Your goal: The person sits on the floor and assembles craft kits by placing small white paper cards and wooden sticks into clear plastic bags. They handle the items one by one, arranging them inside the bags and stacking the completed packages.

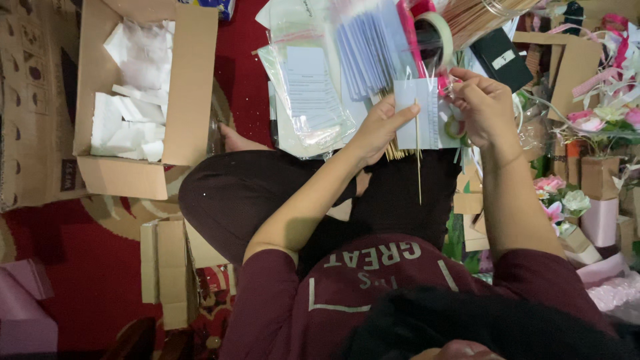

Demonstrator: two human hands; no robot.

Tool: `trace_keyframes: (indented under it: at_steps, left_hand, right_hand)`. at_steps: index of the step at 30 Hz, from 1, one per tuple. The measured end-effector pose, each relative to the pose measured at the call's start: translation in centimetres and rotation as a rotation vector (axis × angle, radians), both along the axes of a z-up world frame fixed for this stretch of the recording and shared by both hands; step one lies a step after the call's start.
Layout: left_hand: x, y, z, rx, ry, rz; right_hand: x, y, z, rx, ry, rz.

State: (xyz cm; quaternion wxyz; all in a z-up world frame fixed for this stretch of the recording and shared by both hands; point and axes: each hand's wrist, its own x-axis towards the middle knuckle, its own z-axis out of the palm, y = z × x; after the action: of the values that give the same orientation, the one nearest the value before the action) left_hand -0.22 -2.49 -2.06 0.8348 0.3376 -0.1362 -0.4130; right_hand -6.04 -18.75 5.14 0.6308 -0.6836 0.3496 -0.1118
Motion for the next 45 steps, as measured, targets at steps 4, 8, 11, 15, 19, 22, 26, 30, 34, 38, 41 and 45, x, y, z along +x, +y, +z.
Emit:
trace_keyframes:
  at_steps: [4, 8, 11, 15, 19, 22, 26, 30, 34, 38, 41, 45]
  left_hand:
    - [-0.1, -0.3, -0.5, -0.027, 0.012, -0.012]
    - [0.0, -0.9, -1.4, 0.002, 0.043, -0.002]
    - [0.2, -0.6, -1.0, -0.032, 0.033, -0.026]
    - [0.2, 0.6, 0.3, -0.014, 0.019, -0.094]
    - [0.9, 2.1, 2.5, 0.019, 0.151, -0.014]
    - [2.8, 4.1, 4.6, 0.09, 0.346, 0.161]
    - [5.0, 7.1, 5.8, 0.038, 0.527, 0.391]
    - [6.3, 7.7, 4.7, 0.01, 0.577, 0.482]
    - [6.4, 8.0, 4.3, -0.052, 0.486, 0.539]
    - [6.0, 8.0, 4.3, -0.08, 0.392, 0.548]
    - [6.3, 8.4, 5.0, 0.053, 0.415, 0.51]
    - [6.3, 9.1, 5.3, -0.08, 0.399, 0.571]
  right_hand:
    - [-0.5, -0.4, -0.1, 0.025, 0.001, 0.091]
    - [-0.6, -0.2, 1.2, -0.042, 0.018, 0.239]
    - [-0.8, 0.0, 1.6, -0.05, 0.029, 0.267]
    - [-1.1, -0.8, 0.7, -0.13, -0.018, 0.345]
    - [-1.2, -1.7, -0.1, -0.192, -0.055, 0.389]
    - [-1.4, -1.6, 0.7, -0.311, -0.04, 0.461]
    - [-1.4, -2.2, 1.2, -0.571, 0.016, 0.522]
    - [-1.2, -3.0, 0.8, -0.666, 0.027, 0.568]
    - [-1.1, -4.3, -0.4, -0.815, 0.075, 0.559]
    - [-0.9, -4.1, 0.0, -1.004, 0.036, 0.676]
    - [-0.5, -4.0, -2.2, -0.991, 0.434, 0.596]
    - [-2.8, -2.6, -0.1, -1.192, -0.034, 0.58]
